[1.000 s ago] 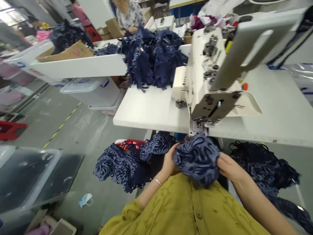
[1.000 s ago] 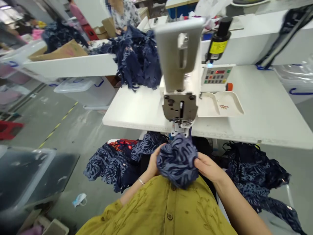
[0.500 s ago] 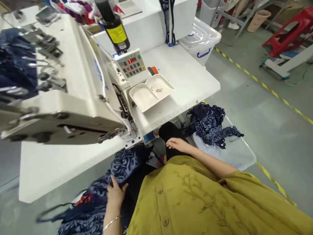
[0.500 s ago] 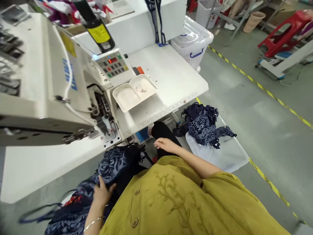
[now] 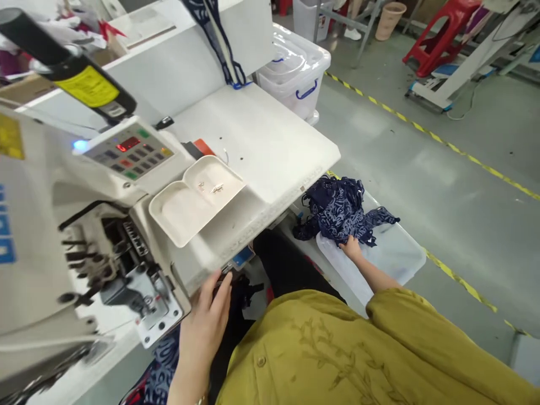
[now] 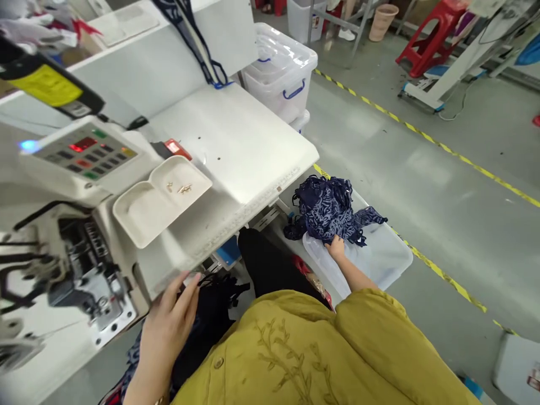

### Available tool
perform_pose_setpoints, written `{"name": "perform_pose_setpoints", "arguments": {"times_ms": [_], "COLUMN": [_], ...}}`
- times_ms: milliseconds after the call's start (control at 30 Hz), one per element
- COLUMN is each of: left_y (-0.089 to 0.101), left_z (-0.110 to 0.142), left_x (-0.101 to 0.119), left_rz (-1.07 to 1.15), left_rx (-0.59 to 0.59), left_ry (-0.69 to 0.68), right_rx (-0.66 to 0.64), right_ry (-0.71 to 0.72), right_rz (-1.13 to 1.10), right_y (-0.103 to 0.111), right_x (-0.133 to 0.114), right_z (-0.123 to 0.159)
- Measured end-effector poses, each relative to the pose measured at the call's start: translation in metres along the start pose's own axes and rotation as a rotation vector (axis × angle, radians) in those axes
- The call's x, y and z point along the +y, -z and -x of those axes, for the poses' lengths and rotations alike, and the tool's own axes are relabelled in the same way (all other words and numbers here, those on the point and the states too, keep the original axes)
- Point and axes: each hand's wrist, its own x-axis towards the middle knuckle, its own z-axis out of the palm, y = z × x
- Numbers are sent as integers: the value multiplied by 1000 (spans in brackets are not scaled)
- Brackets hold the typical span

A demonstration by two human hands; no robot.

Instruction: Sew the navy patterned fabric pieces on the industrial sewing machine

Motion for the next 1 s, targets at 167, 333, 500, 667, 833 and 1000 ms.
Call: {"name": "perform_pose_setpoints", "arguments": {"times_ms": [167,333,500,667,833,1000], "left_y": [-13,-42,-58,-60,-61,-62], "left_z": [-88,-126,-132,-132,-132,-132], "left_x": [9,-7,-14,-16,-17,-18], "left_rz": [-99,-75,-68,-102,-140,-155], "left_rx": [158,-92,-111,-121,-144,-169], "left_ry": [-150,-102,-131,-137,-142,-127], "right_rx": [99,86,102,-9,-112,-112], "right_ry": [121,174,176,192,231,305], "right_rz": [85,124,118,99,48,19], "right_y": [-17,-17,8,30,19,2], "right_x": [-9,-18,-31,-55,-66,-46], "right_z": [-29,-75,-142,-212,-229,-185]}}
